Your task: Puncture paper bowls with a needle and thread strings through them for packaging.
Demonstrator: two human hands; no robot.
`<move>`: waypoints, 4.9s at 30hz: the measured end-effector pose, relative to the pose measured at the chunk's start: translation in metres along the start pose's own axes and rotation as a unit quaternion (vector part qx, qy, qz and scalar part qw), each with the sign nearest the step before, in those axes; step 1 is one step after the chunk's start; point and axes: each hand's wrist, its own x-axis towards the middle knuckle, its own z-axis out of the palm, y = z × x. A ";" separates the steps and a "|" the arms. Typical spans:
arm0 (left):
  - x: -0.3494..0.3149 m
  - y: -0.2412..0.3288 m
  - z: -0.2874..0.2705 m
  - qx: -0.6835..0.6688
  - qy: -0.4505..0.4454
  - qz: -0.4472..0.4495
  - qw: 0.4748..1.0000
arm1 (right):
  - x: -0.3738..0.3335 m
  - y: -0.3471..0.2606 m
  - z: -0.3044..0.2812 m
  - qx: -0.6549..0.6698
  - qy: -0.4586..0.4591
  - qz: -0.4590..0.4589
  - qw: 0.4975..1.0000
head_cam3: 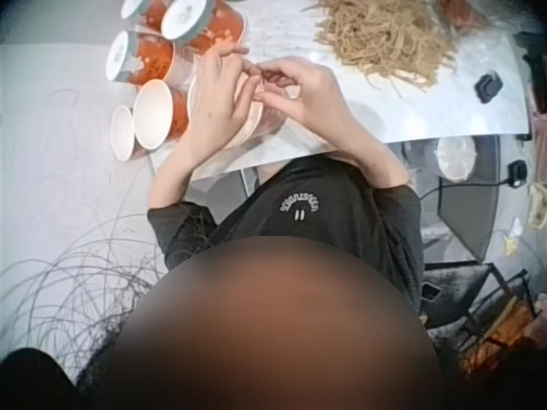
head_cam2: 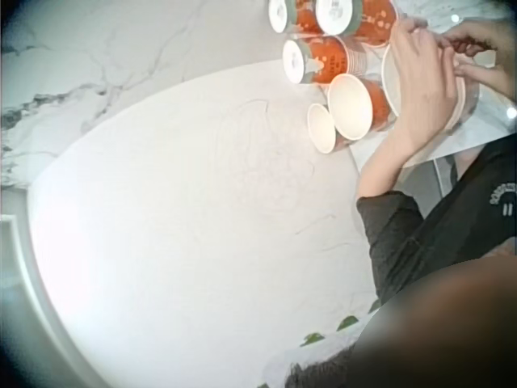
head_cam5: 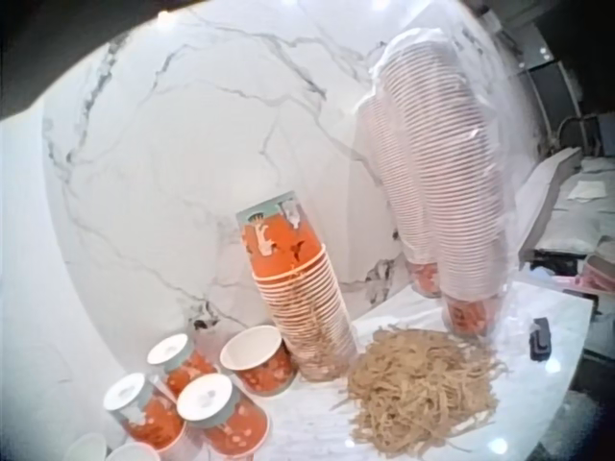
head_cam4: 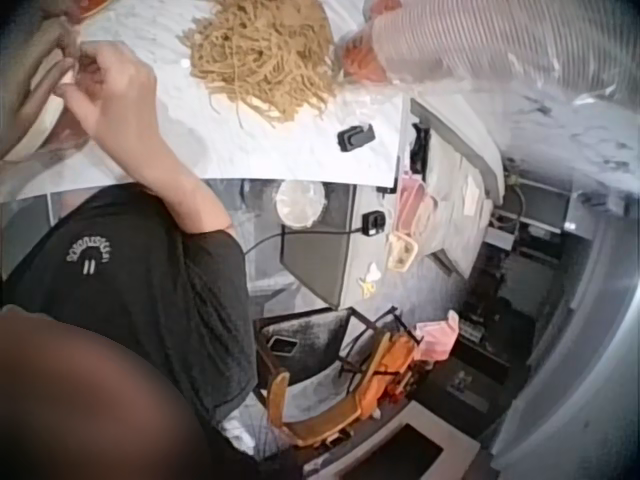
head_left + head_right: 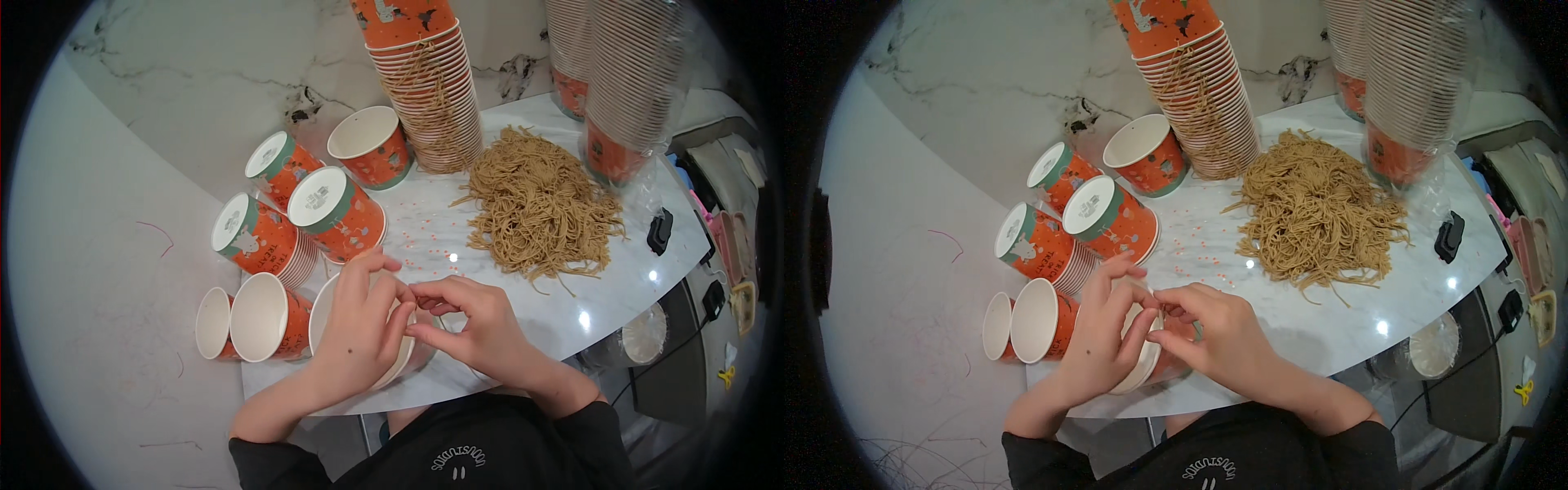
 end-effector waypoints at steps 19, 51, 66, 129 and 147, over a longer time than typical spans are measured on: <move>0.019 -0.098 0.006 -0.326 -0.135 -0.321 0.879 | 0.070 0.028 -0.005 -0.049 -0.101 -0.113 0.987; -0.020 -0.098 0.038 -0.463 0.115 -0.111 0.872 | 0.083 0.049 -0.008 0.150 -0.189 0.048 0.969; -0.002 -0.094 0.004 -0.484 0.014 -0.135 0.865 | 0.106 0.029 -0.007 -0.016 -0.240 0.089 0.967; 0.012 -0.116 0.009 -0.543 -0.159 -0.209 0.798 | 0.092 -0.005 -0.018 -0.160 -0.228 -0.099 0.955; 0.019 -0.129 0.034 -0.656 -0.126 -0.290 0.685 | 0.089 0.014 -0.004 -0.290 -0.147 -0.232 0.917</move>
